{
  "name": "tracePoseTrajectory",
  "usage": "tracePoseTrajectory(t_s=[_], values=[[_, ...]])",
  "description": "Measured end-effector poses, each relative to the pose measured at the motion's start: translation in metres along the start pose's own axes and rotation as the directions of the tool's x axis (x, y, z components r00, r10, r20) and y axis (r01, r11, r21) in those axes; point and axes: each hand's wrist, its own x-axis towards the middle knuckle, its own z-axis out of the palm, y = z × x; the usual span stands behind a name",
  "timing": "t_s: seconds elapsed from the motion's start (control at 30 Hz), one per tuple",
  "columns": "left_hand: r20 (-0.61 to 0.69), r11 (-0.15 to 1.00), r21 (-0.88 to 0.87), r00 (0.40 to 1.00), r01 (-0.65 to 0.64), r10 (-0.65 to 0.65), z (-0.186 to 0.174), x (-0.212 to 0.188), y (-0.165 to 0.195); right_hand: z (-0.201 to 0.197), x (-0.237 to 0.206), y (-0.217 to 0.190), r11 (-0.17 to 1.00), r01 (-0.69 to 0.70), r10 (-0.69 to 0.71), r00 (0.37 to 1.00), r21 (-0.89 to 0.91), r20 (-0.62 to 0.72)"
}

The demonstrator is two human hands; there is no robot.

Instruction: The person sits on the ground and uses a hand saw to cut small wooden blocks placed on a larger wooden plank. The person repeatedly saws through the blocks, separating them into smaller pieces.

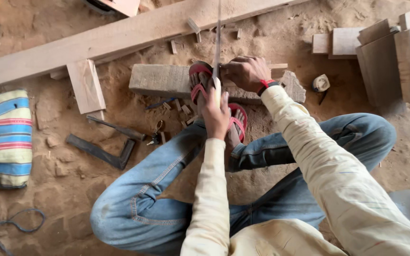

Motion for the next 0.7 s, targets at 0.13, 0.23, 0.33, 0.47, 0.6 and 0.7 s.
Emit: tracePoseTrajectory(t_s=[0.13,0.23,0.33,0.47,0.6,0.7], values=[[-0.114,0.966,-0.003,0.96,-0.257,0.255,-0.053,-0.138,0.001,0.005,-0.003,0.006,1.0,-0.021,0.022,0.998,-0.011,0.059],[-0.028,0.978,-0.095,0.982,0.183,-0.187,-0.102,-0.253,0.006,0.015,-0.003,0.013,1.0,0.009,-0.009,1.0,-0.027,-0.018],[-0.051,0.956,-0.009,0.954,0.295,-0.295,-0.116,-0.275,0.009,0.021,-0.001,0.015,0.992,-0.097,0.091,0.992,0.075,0.083],[-0.101,0.992,0.025,0.987,-0.121,0.123,-0.06,-0.142,0.001,0.013,0.003,0.011,0.999,-0.037,0.035,0.998,0.027,0.057],[-0.076,0.981,-0.123,0.987,-0.147,0.139,0.0,-0.021,-0.017,0.004,0.004,0.004,0.999,-0.044,0.044,0.999,0.008,0.031],[0.023,0.997,-0.029,0.997,-0.075,0.076,-0.008,-0.052,-0.02,0.007,0.006,0.004,0.996,-0.089,0.09,0.993,-0.025,0.07]])
